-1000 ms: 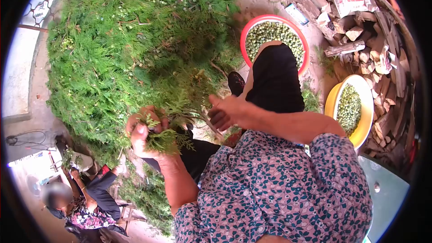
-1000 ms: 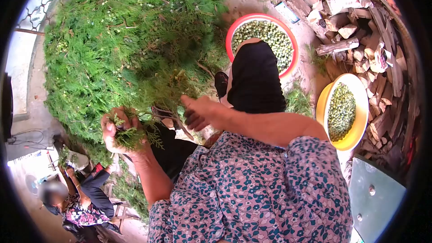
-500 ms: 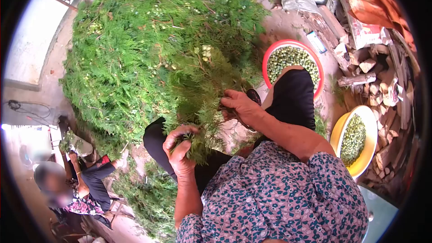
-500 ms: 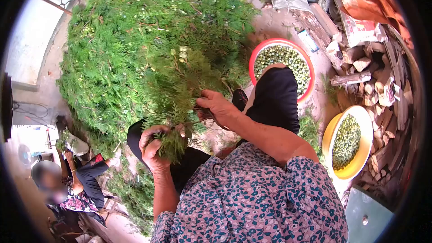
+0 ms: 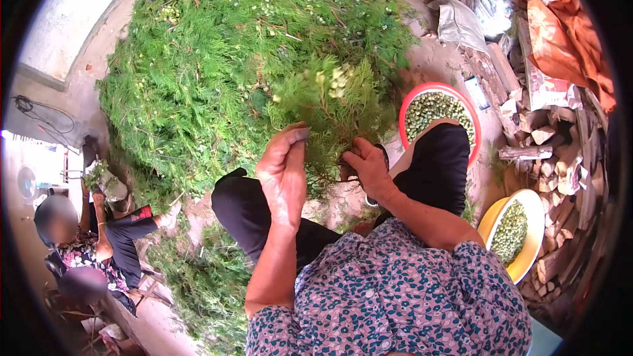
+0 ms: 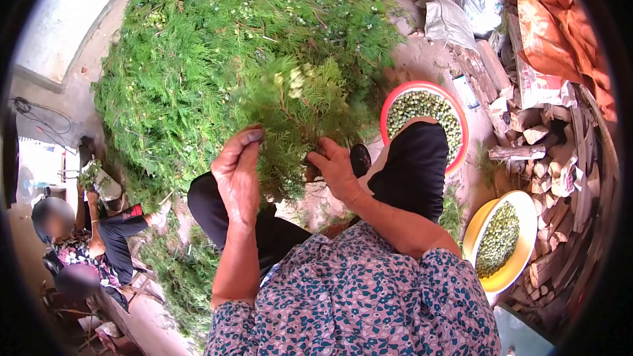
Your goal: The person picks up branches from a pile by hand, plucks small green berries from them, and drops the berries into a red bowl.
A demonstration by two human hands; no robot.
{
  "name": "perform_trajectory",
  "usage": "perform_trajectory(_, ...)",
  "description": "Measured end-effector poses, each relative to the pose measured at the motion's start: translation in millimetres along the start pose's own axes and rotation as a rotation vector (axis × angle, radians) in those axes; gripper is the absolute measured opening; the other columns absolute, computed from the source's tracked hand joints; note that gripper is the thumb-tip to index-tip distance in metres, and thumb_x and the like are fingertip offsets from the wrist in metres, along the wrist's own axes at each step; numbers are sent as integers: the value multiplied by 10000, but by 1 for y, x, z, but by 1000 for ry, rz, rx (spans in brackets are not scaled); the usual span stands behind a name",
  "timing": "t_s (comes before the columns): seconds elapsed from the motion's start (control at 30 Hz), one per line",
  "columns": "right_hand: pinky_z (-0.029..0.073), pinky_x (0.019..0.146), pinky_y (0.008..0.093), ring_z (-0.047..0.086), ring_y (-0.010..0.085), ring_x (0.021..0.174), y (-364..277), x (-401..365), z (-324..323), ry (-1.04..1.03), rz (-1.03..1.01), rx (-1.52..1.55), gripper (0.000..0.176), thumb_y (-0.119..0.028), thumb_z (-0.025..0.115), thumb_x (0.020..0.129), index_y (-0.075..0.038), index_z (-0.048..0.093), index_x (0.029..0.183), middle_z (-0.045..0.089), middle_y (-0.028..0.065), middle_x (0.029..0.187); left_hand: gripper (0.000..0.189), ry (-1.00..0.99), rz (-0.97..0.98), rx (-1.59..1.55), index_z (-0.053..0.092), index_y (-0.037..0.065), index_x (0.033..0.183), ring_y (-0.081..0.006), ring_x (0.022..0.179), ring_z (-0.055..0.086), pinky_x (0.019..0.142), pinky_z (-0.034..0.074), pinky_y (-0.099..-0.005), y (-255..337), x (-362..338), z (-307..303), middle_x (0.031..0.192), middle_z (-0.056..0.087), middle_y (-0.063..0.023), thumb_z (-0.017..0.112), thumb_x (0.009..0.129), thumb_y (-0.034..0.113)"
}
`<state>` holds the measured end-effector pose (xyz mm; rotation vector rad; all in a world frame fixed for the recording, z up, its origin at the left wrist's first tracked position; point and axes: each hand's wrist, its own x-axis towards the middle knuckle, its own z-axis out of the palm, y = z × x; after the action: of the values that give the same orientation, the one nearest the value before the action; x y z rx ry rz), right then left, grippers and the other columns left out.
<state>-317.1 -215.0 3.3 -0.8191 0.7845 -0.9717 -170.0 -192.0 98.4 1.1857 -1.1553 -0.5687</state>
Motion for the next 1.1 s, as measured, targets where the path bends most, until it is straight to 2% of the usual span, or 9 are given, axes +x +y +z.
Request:
perform_trajectory(0.03, 473, 504, 256, 552, 125, 565, 0, -1, 2, 14, -14, -2, 149, -39, 506, 840, 17, 481, 976, 529, 45, 728, 154, 4, 2, -2, 627, -37, 886, -151, 847, 576, 798, 441, -260, -3, 3, 1, 893, 627, -95, 510, 792, -72)
perform_trajectory(0.1, 469, 501, 246, 552, 124, 563, 1, -4, 6, 25, -26, -4, 144, -35, 499, 840, 21, 486, 972, 536, 44, 726, 129, -20, -307, 87, 611, -39, 891, -130, 750, 572, 689, 447, -236, -8, 5, 2, 824, 630, -73, 547, 783, -8)
perform_trajectory(0.33, 444, 465, 239, 538, 103, 533, 7, -15, 17, 52, -56, -36, 186, -38, 507, 832, 34, 491, 1003, 560, 51, 731, 170, 24, -292, 237, 618, -33, 918, -85, 682, 541, 626, 442, -240, -29, -10, -6, 732, 615, -48, 566, 774, 40)
perform_trajectory(0.43, 442, 467, 233, 538, 92, 543, 13, -18, 19, 42, -53, -70, 181, -32, 513, 829, 25, 489, 999, 558, 51, 734, 171, -57, -441, 185, 624, -17, 911, -130, 650, 565, 611, 451, -263, -26, -15, -1, 727, 622, -84, 591, 762, 60)
perform_trajectory(0.53, 440, 468, 228, 535, 82, 547, 18, -20, 23, 56, -69, -133, 181, -24, 519, 824, 19, 489, 997, 553, 45, 733, 146, -71, 177, 954, 649, 73, 848, -256, 662, 524, 663, 392, -357, -21, -16, 10, 665, 566, -82, 622, 735, 162)
perform_trajectory(0.67, 435, 468, 227, 528, 81, 535, 20, -23, 30, 94, -110, -204, 195, -15, 525, 815, 16, 492, 1005, 545, 30, 702, 143, 28, 105, 877, 646, 71, 841, -278, 671, 520, 653, 385, -383, -26, -14, 13, 653, 562, -78, 609, 745, 171)
perform_trajectory(0.83, 439, 477, 229, 529, 77, 541, 19, -26, 36, 94, -80, -247, 210, -14, 526, 810, 17, 496, 1016, 554, 31, 701, 157, 0, -278, 362, 632, 10, 893, -226, 556, 511, 547, 415, -350, -32, -8, 13, 672, 583, -137, 570, 797, 118)
perform_trajectory(0.97, 446, 484, 225, 531, 75, 548, 23, -29, 36, 62, -70, -269, 221, -16, 530, 809, 15, 500, 1025, 563, 38, 717, 145, 167, -555, -113, 625, -15, 888, -18, 508, 366, 444, 300, -180, -10, 0, 19, 671, 544, 50, 603, 809, 105)
perform_trajectory(1.1, 442, 482, 226, 532, 79, 549, 16, -32, 42, 71, -74, -246, 200, -23, 529, 811, 15, 503, 1006, 560, 39, 708, 122, 188, -558, -164, 626, -4, 874, -24, 534, 399, 469, 330, -183, -16, 2, 19, 684, 555, 41, 611, 801, 92)
